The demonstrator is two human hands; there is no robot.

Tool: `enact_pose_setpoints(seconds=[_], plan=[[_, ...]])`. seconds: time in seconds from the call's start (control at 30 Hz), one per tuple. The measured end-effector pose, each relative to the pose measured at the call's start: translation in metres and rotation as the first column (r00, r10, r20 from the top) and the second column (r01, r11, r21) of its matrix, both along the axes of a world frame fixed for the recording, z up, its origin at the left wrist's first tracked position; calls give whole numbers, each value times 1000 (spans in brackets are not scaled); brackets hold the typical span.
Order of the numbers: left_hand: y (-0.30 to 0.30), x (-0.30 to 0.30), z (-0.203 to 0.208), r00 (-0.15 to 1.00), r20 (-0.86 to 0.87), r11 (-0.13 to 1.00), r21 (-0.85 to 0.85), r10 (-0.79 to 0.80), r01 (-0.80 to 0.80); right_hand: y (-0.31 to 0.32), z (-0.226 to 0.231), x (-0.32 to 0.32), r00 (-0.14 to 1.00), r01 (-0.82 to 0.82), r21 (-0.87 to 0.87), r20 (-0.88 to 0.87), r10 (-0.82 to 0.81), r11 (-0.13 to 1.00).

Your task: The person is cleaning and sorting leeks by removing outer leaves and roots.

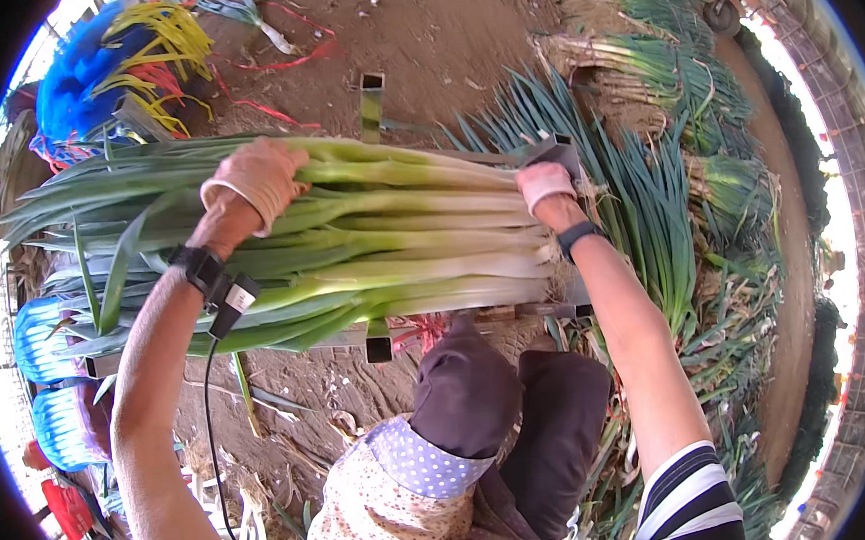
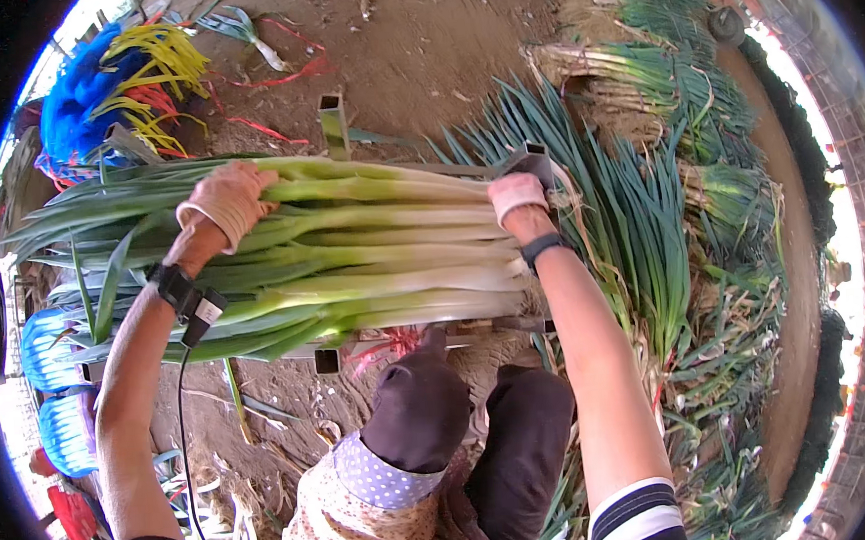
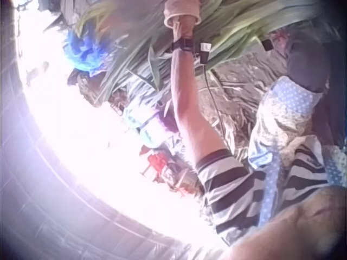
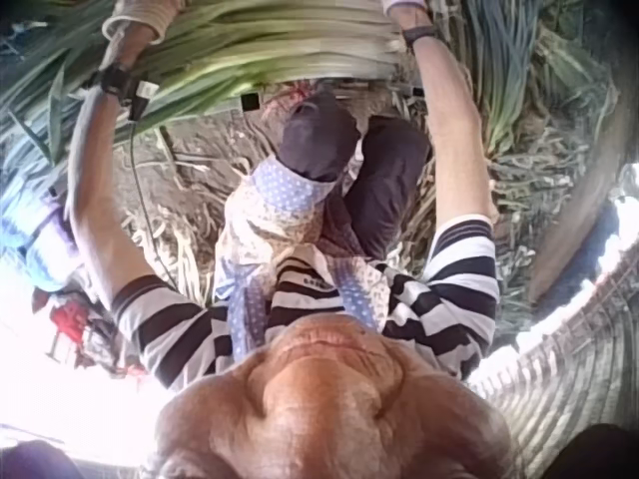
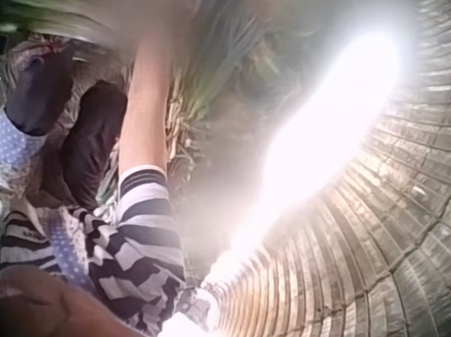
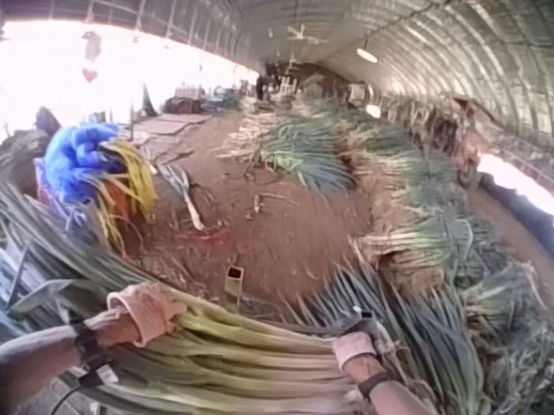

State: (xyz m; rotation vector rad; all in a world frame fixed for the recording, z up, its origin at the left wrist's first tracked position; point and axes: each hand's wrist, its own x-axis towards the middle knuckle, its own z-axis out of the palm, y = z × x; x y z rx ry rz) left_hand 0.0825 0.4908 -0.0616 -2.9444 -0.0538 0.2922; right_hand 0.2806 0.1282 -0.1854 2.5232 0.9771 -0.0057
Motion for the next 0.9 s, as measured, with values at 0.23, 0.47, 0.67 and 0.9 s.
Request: enact_pose_setpoints(seconds=[0.23, 0.47, 0.67, 0.9], plan=[[8, -8, 2, 999, -13, 999, -21, -39, 39, 5, 19, -4, 997, -17, 11, -78, 18, 1000], [-5, -19, 17, 1000, -16, 998, -57, -1, 0, -11, 1, -7, 994, 5, 21, -108, -3, 1000], [62, -79, 51, 936, 349, 932, 324, 41, -162, -10, 10, -6, 996, 42, 25, -76, -40, 999], [176, -142, 77, 793, 369, 593, 528, 485, -608, 7, 18, -16, 997, 22, 29, -75, -20, 999]])
